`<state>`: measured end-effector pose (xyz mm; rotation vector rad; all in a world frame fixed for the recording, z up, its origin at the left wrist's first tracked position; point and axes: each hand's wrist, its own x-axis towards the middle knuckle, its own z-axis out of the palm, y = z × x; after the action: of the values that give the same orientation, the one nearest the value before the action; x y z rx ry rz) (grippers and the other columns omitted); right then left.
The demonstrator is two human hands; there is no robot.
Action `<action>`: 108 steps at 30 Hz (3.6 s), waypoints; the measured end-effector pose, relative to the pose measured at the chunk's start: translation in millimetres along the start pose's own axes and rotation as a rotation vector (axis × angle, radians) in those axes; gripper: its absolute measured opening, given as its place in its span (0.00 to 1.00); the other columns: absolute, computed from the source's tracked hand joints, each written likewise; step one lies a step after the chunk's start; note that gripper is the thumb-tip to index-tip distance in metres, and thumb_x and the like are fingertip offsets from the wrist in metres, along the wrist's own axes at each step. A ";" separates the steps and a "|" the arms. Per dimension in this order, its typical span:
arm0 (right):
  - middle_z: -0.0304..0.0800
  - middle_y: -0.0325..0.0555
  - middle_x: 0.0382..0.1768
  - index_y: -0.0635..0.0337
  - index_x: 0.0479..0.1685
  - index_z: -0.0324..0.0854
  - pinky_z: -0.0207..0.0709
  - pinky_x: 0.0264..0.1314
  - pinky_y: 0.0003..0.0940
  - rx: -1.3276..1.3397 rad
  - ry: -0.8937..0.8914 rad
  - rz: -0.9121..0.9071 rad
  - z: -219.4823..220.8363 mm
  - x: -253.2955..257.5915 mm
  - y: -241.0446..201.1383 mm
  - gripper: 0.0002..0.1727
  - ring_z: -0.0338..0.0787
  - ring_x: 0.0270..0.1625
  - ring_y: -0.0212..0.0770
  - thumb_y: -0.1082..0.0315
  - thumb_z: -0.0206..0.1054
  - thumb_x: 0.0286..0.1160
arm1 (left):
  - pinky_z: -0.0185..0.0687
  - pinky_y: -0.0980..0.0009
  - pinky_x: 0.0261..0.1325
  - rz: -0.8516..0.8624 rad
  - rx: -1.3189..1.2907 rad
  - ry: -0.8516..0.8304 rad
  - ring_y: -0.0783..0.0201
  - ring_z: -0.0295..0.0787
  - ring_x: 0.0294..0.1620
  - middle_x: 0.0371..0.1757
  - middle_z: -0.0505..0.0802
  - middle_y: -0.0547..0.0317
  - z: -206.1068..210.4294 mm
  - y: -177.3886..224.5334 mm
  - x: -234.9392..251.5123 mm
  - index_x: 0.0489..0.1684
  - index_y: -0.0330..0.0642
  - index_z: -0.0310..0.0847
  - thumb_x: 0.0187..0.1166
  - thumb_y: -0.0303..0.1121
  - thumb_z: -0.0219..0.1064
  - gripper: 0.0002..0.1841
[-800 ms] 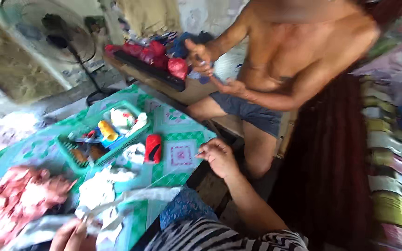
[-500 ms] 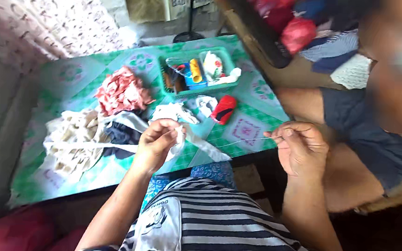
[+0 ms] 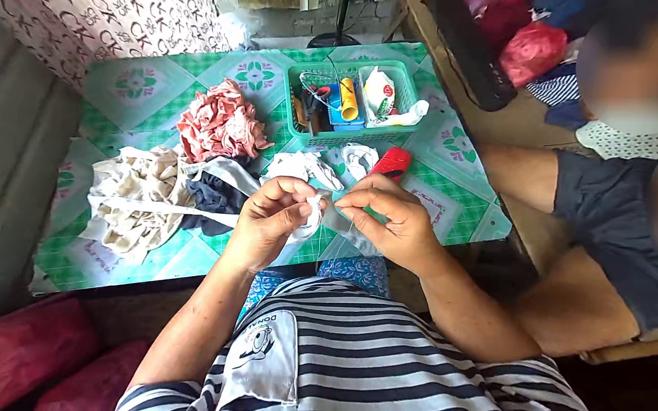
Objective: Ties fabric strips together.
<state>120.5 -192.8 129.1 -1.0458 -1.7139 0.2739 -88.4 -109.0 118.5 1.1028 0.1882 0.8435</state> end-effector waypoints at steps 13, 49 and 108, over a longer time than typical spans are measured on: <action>0.86 0.46 0.41 0.67 0.41 0.91 0.80 0.54 0.20 -0.021 -0.021 -0.055 4.1 4.6 -8.9 0.06 0.85 0.49 0.31 0.77 0.69 0.72 | 0.91 0.72 0.53 0.010 -0.040 -0.041 0.68 0.94 0.45 0.47 0.95 0.59 -3.4 0.4 -4.1 0.54 0.48 0.88 0.78 0.25 0.72 0.11; 0.83 0.42 0.36 0.63 0.40 0.92 0.76 0.50 0.23 -0.120 -0.022 -0.058 5.7 3.5 -18.2 0.07 0.82 0.44 0.31 0.76 0.68 0.71 | 0.92 0.72 0.51 -0.031 -0.091 -0.063 0.68 0.95 0.43 0.45 0.95 0.57 -6.3 -1.3 -5.1 0.51 0.47 0.89 0.77 0.25 0.72 0.09; 0.86 0.54 0.58 0.61 0.43 0.87 0.77 0.72 0.39 0.075 0.132 0.001 36.5 0.8 -2.8 0.05 0.83 0.68 0.44 0.72 0.65 0.81 | 0.89 0.76 0.50 0.058 0.468 0.140 0.74 0.91 0.42 0.43 0.93 0.68 -7.6 -18.4 0.2 0.54 0.47 0.81 0.75 0.20 0.69 0.15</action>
<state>87.7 -183.0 116.3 -0.9885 -1.5735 0.2624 -83.0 -106.8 99.5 1.4909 0.4909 0.9559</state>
